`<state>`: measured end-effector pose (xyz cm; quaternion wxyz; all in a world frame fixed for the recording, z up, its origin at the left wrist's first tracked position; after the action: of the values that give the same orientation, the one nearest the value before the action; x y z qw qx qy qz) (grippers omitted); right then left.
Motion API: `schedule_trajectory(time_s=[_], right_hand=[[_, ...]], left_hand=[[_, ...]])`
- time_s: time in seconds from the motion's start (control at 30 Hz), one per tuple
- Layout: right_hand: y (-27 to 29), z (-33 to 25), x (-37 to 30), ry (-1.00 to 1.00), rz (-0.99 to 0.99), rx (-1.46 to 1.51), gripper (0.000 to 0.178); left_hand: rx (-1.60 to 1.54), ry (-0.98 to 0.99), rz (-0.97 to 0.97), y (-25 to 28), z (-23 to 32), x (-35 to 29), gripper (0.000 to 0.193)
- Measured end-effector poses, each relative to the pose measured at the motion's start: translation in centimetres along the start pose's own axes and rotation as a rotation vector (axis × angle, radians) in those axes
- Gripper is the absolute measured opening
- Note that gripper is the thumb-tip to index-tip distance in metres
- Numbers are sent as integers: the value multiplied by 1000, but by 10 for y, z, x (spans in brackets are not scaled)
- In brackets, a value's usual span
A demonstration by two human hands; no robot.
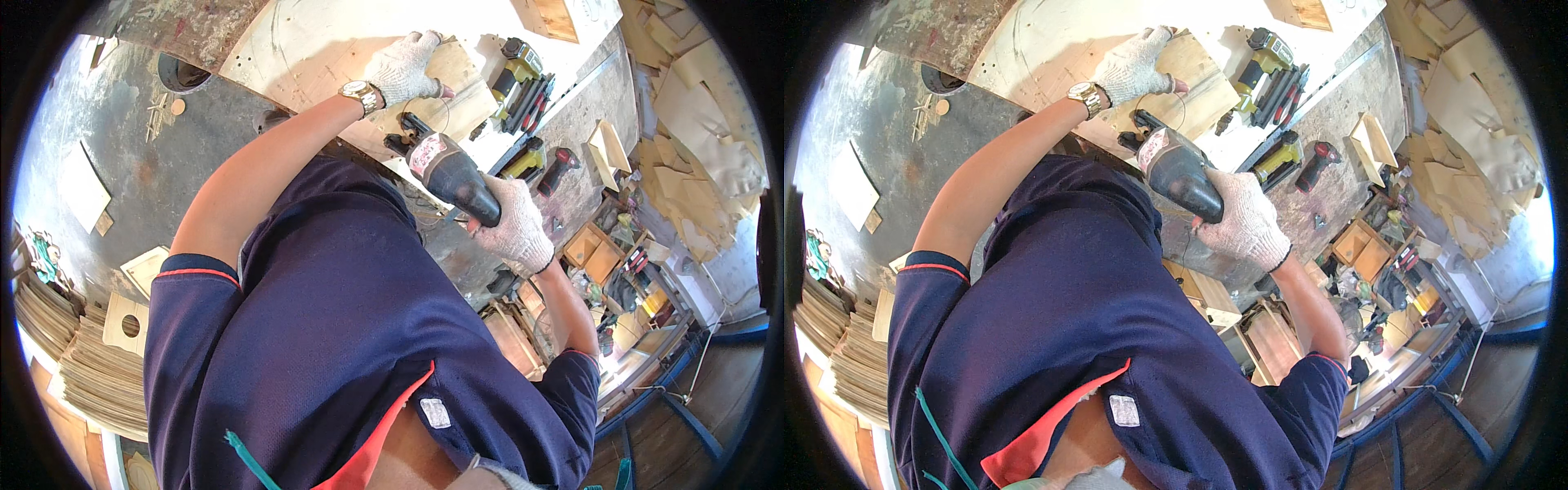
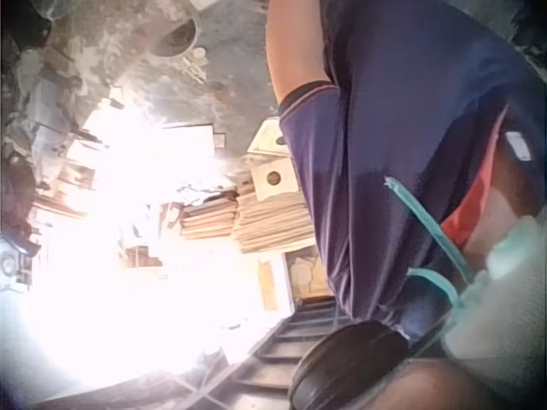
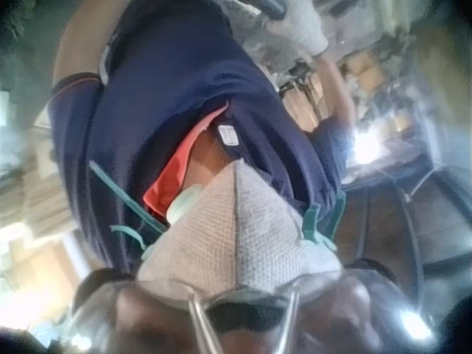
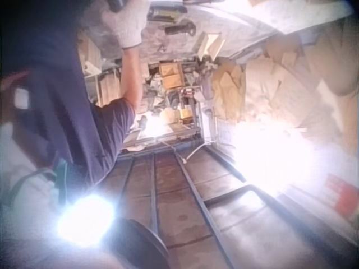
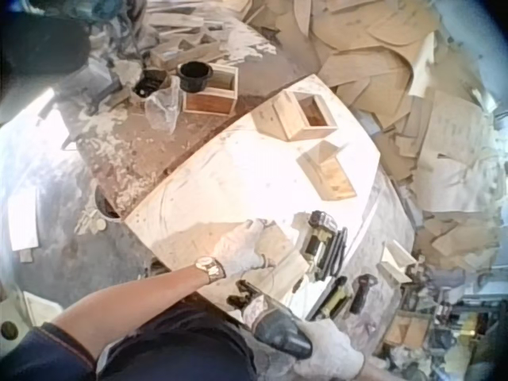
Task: The person assembles small wooden boxes on a workbench. They position and align wooden pieces, use a nail gun to fasten joints, and then use a drill to create holes in the assembled boxes. The person handles multiple small wooden components and tools throughout the process.
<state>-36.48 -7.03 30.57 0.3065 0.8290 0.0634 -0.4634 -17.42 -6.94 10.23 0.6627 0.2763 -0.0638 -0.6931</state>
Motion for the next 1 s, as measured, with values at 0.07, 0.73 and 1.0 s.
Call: schedule_trajectory(time_s=[0.07,0.73,1.0], right_hand=[[-2,1,-1,-4,9,7,48],[-17,-2,2,-113,4,237,46],[-25,0,0,-110,64,207,49]], left_hand=[[7,-5,7,-1,-1,0,102],[-3,-16,25,-2,-3,2,103],[12,-5,14,-3,-3,4,103]])
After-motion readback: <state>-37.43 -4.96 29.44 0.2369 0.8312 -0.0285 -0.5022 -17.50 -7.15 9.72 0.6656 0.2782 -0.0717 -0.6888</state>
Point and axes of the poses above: each hand's wrist, its own x-axis towards the middle knuckle, its own y-axis out of the back of the hand, z = x × y, the point moved 4 cm from there along x, towards the middle knuckle, and after that the axes turned 15 degrees about -z, right-handed, at the moved point
